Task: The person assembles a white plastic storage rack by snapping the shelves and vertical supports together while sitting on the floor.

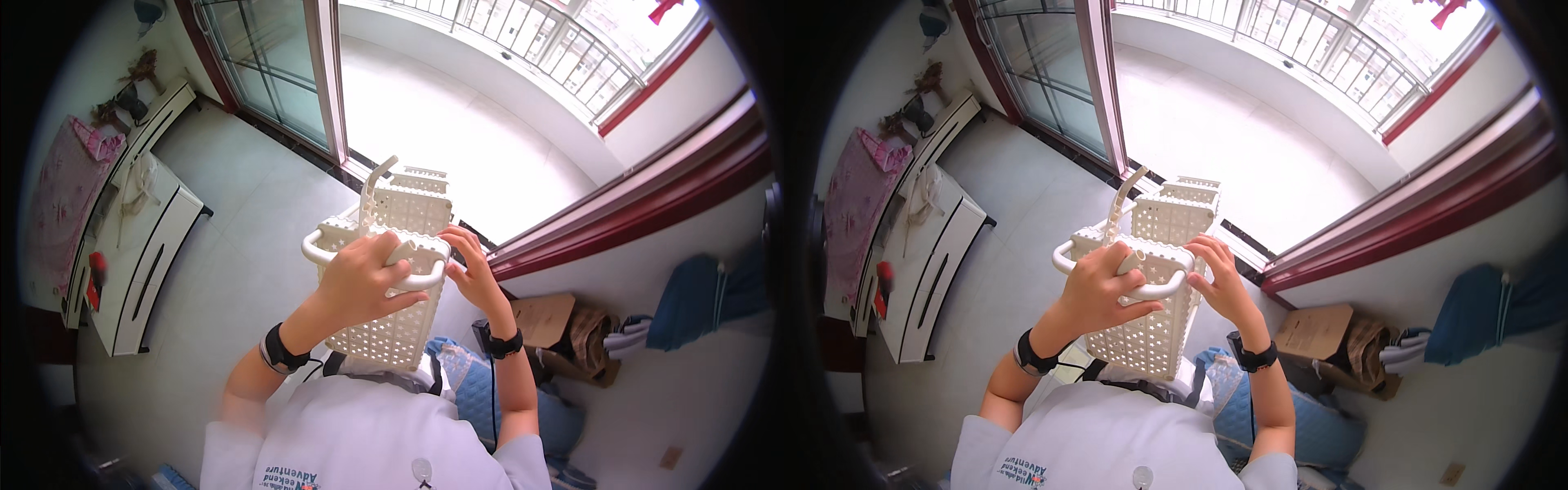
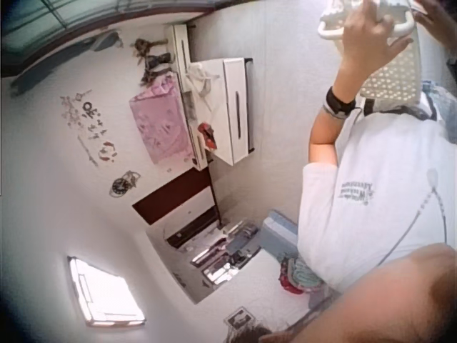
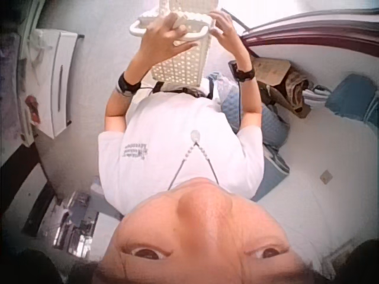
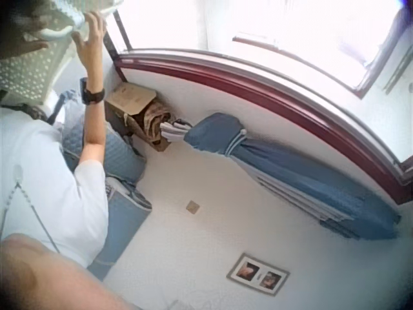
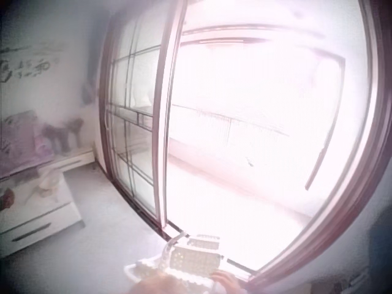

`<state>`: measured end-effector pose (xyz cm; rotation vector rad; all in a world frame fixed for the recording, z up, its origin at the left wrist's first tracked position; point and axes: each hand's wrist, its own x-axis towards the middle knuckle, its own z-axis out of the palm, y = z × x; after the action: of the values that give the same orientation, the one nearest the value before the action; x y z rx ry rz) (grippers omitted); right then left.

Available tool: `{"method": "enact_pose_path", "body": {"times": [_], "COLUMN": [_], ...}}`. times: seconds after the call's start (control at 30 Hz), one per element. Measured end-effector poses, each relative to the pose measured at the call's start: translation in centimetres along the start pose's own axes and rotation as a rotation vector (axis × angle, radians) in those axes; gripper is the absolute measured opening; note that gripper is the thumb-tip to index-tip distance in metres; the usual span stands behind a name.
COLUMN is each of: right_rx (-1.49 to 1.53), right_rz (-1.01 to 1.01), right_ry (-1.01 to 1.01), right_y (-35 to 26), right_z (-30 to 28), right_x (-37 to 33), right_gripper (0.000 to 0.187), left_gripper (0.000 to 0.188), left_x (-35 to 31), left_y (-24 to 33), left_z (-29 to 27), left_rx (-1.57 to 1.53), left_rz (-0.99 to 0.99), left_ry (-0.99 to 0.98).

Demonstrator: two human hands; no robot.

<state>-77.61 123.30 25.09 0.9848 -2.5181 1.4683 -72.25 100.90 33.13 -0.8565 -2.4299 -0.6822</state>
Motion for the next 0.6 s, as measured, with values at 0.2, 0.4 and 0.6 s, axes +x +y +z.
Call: {"method": "enact_pose_path", "body": {"times": [0.2, 0.4, 0.6], "right_rx": [-0.057, 0.119, 0.087], "right_rz": [-0.046, -0.034, -0.184], "right_ry": [-0.097, -0.226, -0.474], "right_y": [2.6, 5.5, 7.1], "right_z": [-4.5, -8.5, -11.6], "right_x": [3.8, 6.7, 8.6], "right_gripper": [0.04, 0.065, 0.056], "left_gripper": [0.042, 0.039, 0.041], "left_x": [4.5, 7.6, 8.8], "left_y": [-1.7, -0.7, 2.0], "left_z": [2.1, 3.8, 6.0], "left_rx": [-0.035, -0.009, 0.113], "left_rz": [0.041, 0.031, -0.14], "left_ry": [0.025, 0.0, 0.024]}}
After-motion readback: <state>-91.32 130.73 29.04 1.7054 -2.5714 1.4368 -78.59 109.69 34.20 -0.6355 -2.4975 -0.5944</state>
